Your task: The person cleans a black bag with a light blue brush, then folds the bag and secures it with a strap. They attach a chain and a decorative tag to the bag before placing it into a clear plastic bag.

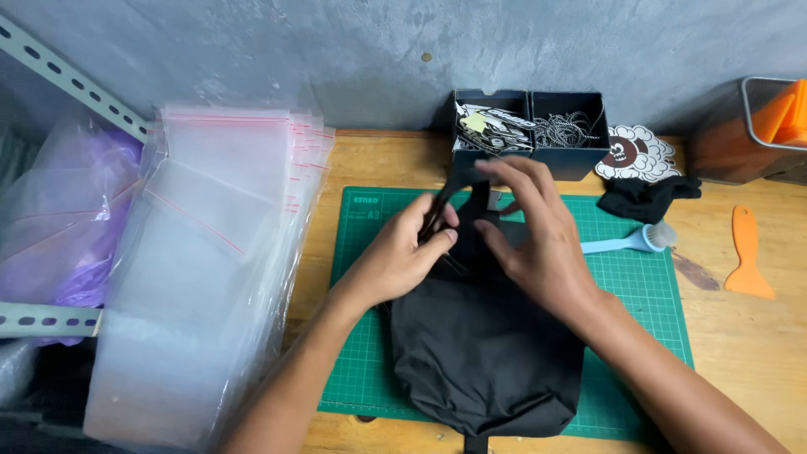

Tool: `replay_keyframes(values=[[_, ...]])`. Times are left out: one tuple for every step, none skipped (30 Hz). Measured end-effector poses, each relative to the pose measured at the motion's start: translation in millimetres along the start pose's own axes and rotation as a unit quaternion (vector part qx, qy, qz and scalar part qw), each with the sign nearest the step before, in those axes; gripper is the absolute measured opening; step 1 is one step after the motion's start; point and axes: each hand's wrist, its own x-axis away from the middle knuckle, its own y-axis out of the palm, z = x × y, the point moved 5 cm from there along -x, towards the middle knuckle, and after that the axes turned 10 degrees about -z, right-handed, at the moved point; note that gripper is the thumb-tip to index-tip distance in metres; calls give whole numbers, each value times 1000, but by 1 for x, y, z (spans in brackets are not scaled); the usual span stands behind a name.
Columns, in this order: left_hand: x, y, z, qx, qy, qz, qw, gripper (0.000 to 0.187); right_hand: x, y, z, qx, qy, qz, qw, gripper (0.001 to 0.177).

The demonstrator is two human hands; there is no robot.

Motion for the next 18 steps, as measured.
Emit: replay_keyframes(values=[[1,3,3,0,0,0,1000,19,-3,-2,-2,0,0,0,1000,72],[1,8,6,5,-1,-14,1000,23,-6,-1,-7,-15,-29,-36,999,82],[1,14,9,10,-1,-29,1000,26,-7,0,-11,-29,-56,-71,995,91],[2,13,8,10,-1,-31,999,26,-6,1,-4,-29,-55,-70,996,91],[2,11,8,9,1,-34,999,29,-5,3,3,-34,-62,-81,994,74],[3,9,8,7,3,-37,999,32,-4,5,9,-40,-69,-93,992,57],[2,9,5,7,3,-37,999,32,-4,3,12,-40,-69,-93,993,57],[1,8,1,23,6,-35,999,36,-3,3,14,-29,-77,-107,991,51],[0,7,-2,39,9,-33,999,41,-3,3,17,-19,-84,-122,989,46],[-1,7,-7,39,9,-33,999,41,-3,0,16,-19,-84,-122,989,46],[-2,7,-13,39,4,-35,999,44,-2,-1,13,2,-91,-134,987,41],[-3,7,-18,38,-1,-36,999,48,-2,-2,11,24,-99,-146,984,37],[-4,6,-14,38,-1,-37,999,48,-2,-4,17,24,-99,-146,984,37],[-4,3,-10,32,5,-29,999,48,-1,-4,23,45,-91,-163,981,41],[-4,0,-6,26,10,-22,999,48,-1,-4,29,64,-83,-180,978,44],[-3,-1,-5,27,9,-22,999,48,0,-7,27,63,-83,-181,978,44],[-2,-3,-4,-15,5,-12,1000,42,0,-7,28,50,-49,-213,975,46],[-1,-5,-2,-57,0,-2,998,35,1,-7,30,37,-16,-245,969,48]])
